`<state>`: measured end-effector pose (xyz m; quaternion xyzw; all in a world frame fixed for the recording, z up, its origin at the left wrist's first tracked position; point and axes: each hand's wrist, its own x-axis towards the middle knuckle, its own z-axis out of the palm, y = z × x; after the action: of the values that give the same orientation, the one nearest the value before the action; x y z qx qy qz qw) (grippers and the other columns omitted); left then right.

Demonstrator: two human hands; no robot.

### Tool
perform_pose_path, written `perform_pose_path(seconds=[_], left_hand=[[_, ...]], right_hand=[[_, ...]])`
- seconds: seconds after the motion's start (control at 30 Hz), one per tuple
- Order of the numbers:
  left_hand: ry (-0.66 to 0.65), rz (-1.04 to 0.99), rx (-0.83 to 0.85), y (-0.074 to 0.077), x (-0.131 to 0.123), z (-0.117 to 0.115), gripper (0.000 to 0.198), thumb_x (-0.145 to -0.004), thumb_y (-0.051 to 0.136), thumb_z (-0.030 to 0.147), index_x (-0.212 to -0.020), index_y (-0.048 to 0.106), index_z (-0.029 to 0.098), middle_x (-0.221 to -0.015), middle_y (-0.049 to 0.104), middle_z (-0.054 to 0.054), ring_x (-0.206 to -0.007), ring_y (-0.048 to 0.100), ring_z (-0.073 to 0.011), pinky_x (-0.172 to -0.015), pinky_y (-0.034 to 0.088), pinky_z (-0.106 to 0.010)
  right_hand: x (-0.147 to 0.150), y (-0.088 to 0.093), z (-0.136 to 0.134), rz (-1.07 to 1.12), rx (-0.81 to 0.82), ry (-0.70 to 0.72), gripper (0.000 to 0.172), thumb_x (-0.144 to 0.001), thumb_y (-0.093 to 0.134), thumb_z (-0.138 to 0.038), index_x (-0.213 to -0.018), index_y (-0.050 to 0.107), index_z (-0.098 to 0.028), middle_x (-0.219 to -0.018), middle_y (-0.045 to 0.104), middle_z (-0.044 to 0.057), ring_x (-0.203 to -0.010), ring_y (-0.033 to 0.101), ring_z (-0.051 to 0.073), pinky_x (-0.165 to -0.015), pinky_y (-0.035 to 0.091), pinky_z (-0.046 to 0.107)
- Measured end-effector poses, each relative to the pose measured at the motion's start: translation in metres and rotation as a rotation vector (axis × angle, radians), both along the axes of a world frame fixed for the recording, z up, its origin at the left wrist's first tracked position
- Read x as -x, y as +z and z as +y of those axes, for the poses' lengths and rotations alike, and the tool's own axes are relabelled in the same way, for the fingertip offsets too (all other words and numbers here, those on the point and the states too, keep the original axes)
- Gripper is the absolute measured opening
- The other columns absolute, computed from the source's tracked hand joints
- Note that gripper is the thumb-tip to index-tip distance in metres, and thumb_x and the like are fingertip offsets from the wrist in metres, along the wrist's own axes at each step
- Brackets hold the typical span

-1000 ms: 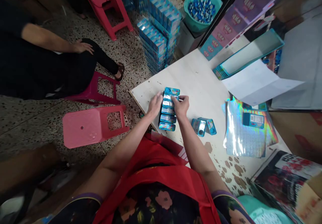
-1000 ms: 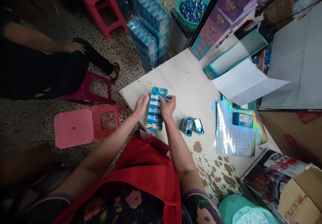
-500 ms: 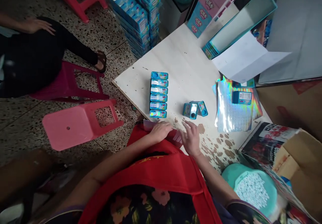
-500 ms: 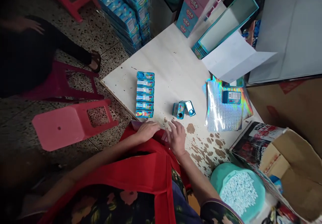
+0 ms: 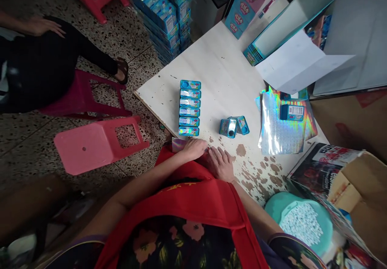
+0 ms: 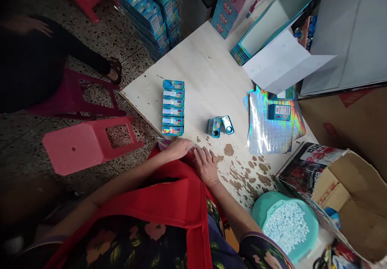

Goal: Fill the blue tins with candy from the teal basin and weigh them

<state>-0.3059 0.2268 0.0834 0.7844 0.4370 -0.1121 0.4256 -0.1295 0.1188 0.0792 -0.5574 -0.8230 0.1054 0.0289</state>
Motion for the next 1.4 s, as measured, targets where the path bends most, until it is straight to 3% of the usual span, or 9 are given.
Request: perform_pose_path(seconds=[0.17, 0.37, 0.5, 0.97, 1.13, 1.27, 1.4], left_hand=[[0.020, -0.011, 0.012, -0.002, 0.001, 0.002, 0.030, -0.093, 0.039, 0.019, -0.092, 0.069, 0.015, -0.097, 0.072, -0.013, -0.094, 0.067, -0.0256, -0.085, 0.049, -0.036], [0.010, -0.043, 0.036, -0.006, 0.002, 0.005, 0.031, -0.092, 0.039, 0.019, -0.088, 0.069, 0.015, -0.092, 0.071, -0.014, -0.091, 0.067, -0.0260, -0.081, 0.050, -0.035], [0.029, -0.054, 0.051, -0.011, 0.001, 0.007, 0.031, -0.092, 0.039, 0.020, -0.086, 0.069, 0.014, -0.090, 0.071, -0.015, -0.088, 0.067, -0.0264, -0.077, 0.049, -0.034], [0.070, -0.063, 0.075, -0.003, 0.001, 0.010, 0.025, -0.087, 0.044, 0.015, -0.086, 0.069, 0.016, -0.089, 0.072, -0.013, -0.090, 0.067, -0.0258, -0.078, 0.048, -0.032], [0.082, -0.056, 0.085, -0.006, 0.001, 0.010, 0.024, -0.088, 0.045, 0.017, -0.086, 0.069, 0.016, -0.090, 0.071, -0.015, -0.088, 0.067, -0.0271, -0.076, 0.048, -0.033], [0.091, -0.058, 0.100, -0.006, 0.000, 0.011, 0.025, -0.089, 0.044, 0.018, -0.085, 0.069, 0.016, -0.091, 0.072, -0.015, -0.088, 0.067, -0.0267, -0.076, 0.048, -0.033], [0.091, -0.055, 0.108, -0.002, 0.001, 0.013, 0.025, -0.090, 0.045, 0.019, -0.086, 0.070, 0.016, -0.092, 0.072, -0.014, -0.089, 0.067, -0.0260, -0.076, 0.048, -0.032]], right_hand=[[0.010, -0.004, 0.008, -0.028, -0.057, -0.077, 0.050, -0.094, 0.053, -0.033, -0.144, 0.045, -0.027, -0.143, 0.053, 0.009, -0.134, 0.045, 0.030, -0.108, 0.033, 0.048], [0.015, -0.014, 0.009, -0.032, -0.015, -0.027, 0.050, -0.095, 0.053, -0.033, -0.142, 0.046, -0.019, -0.141, 0.054, 0.014, -0.133, 0.045, 0.031, -0.107, 0.034, 0.050], [0.004, -0.015, 0.003, 0.051, -0.002, 0.003, 0.041, -0.095, 0.053, -0.030, -0.135, 0.053, -0.022, -0.136, 0.059, 0.011, -0.132, 0.046, 0.028, -0.105, 0.039, 0.047], [0.008, -0.018, 0.021, 0.106, -0.047, -0.177, 0.048, -0.094, 0.053, -0.037, -0.139, 0.049, -0.021, -0.135, 0.059, 0.012, -0.127, 0.048, 0.028, -0.103, 0.041, 0.045], [0.003, -0.019, 0.011, 0.037, -0.043, -0.039, 0.036, -0.095, 0.053, -0.030, -0.130, 0.058, -0.027, -0.131, 0.063, 0.006, -0.126, 0.051, 0.026, -0.103, 0.037, 0.042], [0.002, -0.018, 0.009, 0.060, -0.048, -0.098, 0.030, -0.094, 0.055, -0.029, -0.123, 0.063, -0.028, -0.125, 0.066, 0.006, -0.121, 0.053, 0.025, -0.099, 0.037, 0.040], [0.004, -0.014, 0.022, 0.149, -0.030, -0.147, 0.016, -0.093, 0.057, -0.025, -0.102, 0.069, -0.025, -0.106, 0.070, 0.006, -0.108, 0.055, 0.025, -0.090, 0.039, 0.038]])
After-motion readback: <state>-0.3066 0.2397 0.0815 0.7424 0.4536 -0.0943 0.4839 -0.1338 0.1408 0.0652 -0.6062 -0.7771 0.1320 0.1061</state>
